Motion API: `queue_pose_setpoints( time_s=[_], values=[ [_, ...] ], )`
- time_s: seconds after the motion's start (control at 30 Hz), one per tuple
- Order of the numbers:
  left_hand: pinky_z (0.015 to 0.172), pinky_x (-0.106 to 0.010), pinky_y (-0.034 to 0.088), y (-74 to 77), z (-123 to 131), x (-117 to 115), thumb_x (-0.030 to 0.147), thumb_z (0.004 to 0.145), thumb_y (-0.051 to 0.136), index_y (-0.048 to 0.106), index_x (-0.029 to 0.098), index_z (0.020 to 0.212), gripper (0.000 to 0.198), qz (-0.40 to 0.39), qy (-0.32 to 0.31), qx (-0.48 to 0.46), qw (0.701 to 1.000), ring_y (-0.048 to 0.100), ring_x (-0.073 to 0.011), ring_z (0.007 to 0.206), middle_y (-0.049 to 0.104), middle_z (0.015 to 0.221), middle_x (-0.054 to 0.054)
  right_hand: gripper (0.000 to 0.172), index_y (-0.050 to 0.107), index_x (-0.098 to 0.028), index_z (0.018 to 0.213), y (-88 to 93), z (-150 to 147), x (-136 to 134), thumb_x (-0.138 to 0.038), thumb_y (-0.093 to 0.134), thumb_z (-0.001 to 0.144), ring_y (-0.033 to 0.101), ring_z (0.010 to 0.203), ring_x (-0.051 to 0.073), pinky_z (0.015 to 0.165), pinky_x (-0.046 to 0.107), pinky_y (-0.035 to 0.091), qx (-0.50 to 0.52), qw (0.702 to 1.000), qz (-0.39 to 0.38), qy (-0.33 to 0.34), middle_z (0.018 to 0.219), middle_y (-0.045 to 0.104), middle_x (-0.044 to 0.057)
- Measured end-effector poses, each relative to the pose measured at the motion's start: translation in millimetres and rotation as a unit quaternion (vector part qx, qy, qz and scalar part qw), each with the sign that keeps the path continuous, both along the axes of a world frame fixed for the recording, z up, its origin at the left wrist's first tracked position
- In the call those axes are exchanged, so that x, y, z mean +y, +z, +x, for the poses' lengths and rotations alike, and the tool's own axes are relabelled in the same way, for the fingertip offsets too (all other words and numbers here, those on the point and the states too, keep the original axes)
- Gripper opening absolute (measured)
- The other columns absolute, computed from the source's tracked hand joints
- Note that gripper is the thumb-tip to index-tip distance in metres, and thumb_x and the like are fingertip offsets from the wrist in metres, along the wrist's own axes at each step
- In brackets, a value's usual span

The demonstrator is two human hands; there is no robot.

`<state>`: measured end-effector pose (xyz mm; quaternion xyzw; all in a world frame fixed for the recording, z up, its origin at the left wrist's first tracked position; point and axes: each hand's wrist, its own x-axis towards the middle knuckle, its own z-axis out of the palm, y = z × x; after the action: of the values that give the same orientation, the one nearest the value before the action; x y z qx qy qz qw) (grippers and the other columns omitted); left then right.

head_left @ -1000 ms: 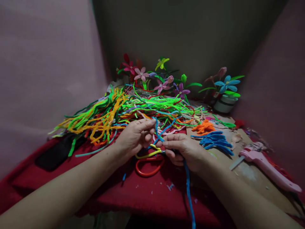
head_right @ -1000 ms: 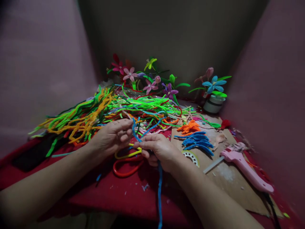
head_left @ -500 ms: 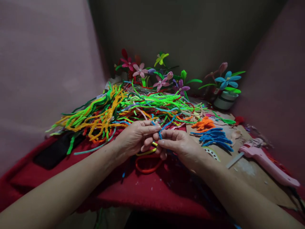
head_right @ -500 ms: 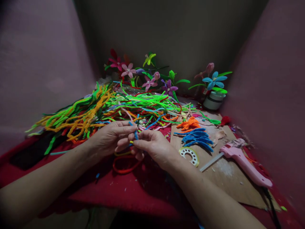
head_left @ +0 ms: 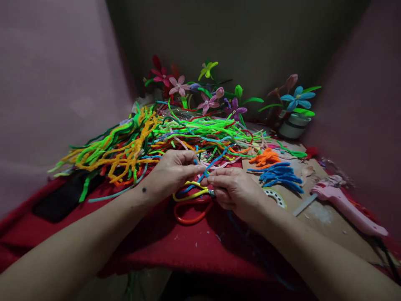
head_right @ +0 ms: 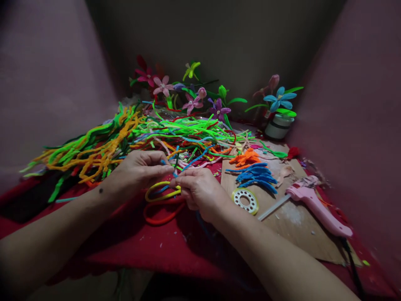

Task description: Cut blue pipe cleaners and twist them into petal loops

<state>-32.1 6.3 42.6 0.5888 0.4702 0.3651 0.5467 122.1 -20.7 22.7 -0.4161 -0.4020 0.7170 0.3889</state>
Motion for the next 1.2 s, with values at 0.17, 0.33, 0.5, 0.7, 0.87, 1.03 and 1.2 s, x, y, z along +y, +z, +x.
queue_pose_setpoints(
  time_s=[0.17, 0.33, 0.5, 0.7, 0.87, 1.03, 1.2],
  values=[
    [0.029, -0.016, 0.015, -6.0, -6, 7, 0.022, 0.068, 0.065, 0.049, 0.015, 0.054, 0.022, -0.121, -0.059, -0.081, 0.988, 0.021, -0.0009, 0.028, 0.038, 0.037, 0.007, 0.006, 0.052, -0.016, 0.065, 1.4, 1, -1, -0.018, 0.057, 0.066, 0.012, 0.029, 0.002, 0.031, 0.017, 0.008, 0.042, 0.999, -0.024, 0.025, 0.034, 0.026, -0.013],
    [0.031, -0.017, 0.019, -12.0, -6, 10, 0.026, 0.073, 0.061, 0.047, 0.016, 0.054, 0.026, -0.123, -0.057, -0.112, 0.984, 0.022, -0.0022, 0.03, 0.037, 0.037, 0.006, 0.012, 0.043, -0.019, 0.063, -3.6, 2, 1, -0.016, 0.054, 0.065, 0.017, 0.03, 0.002, 0.032, 0.016, 0.009, 0.076, 0.997, -0.01, 0.025, 0.036, 0.033, -0.011],
    [0.035, -0.017, 0.022, -5.6, -3, 4, 0.029, 0.077, 0.057, 0.052, 0.015, 0.056, 0.027, -0.087, -0.045, -0.111, 0.989, 0.026, -0.0029, 0.032, 0.042, 0.038, 0.004, 0.013, 0.046, -0.019, 0.069, -7.4, 3, 2, -0.019, 0.059, 0.068, 0.015, 0.03, 0.002, 0.032, 0.016, 0.009, 0.089, 0.996, -0.002, 0.013, 0.036, 0.031, -0.012],
    [0.035, -0.016, 0.022, -8.3, -3, 3, 0.032, 0.076, 0.06, 0.056, 0.015, 0.06, 0.023, -0.055, -0.051, -0.101, 0.992, 0.032, -0.0024, 0.034, 0.049, 0.047, 0.004, 0.013, 0.047, -0.019, 0.066, -7.8, 3, 3, -0.019, 0.059, 0.068, 0.013, 0.031, 0.002, 0.032, 0.017, 0.008, 0.092, 0.996, -0.006, 0.008, 0.036, 0.028, -0.012],
    [0.042, -0.018, 0.035, -9.9, -4, 1, 0.03, 0.067, 0.068, 0.063, 0.015, 0.074, 0.017, -0.035, -0.071, -0.023, 0.997, 0.044, -0.0061, 0.043, 0.054, 0.054, 0.003, 0.014, 0.048, -0.016, 0.061, -9.2, 4, 3, -0.02, 0.06, 0.068, 0.019, 0.03, 0.002, 0.034, 0.019, 0.007, 0.057, 0.998, 0.022, 0.001, 0.035, 0.037, -0.009],
    [0.044, -0.018, 0.035, -1.0, -3, 0, 0.028, 0.07, 0.063, 0.063, 0.014, 0.072, 0.014, 0.028, -0.061, 0.089, 0.994, 0.045, -0.0076, 0.045, 0.055, 0.053, 0.001, 0.012, 0.052, -0.013, 0.062, -11.1, 9, 5, -0.022, 0.054, 0.069, 0.027, 0.032, 0.002, 0.036, 0.02, 0.012, 0.088, 0.996, 0.025, 0.012, 0.045, 0.053, -0.001],
    [0.045, -0.015, 0.033, 1.1, -1, -2, 0.022, 0.073, 0.058, 0.06, 0.015, 0.065, 0.01, 0.152, -0.069, 0.136, 0.976, 0.043, -0.0065, 0.048, 0.052, 0.054, 0.003, 0.008, 0.056, -0.011, 0.065, -8.4, 12, 7, -0.017, 0.059, 0.062, 0.032, 0.034, 0.003, 0.037, 0.02, 0.013, 0.088, 0.995, -0.03, 0.026, 0.047, 0.056, 0.001]
  ],
)
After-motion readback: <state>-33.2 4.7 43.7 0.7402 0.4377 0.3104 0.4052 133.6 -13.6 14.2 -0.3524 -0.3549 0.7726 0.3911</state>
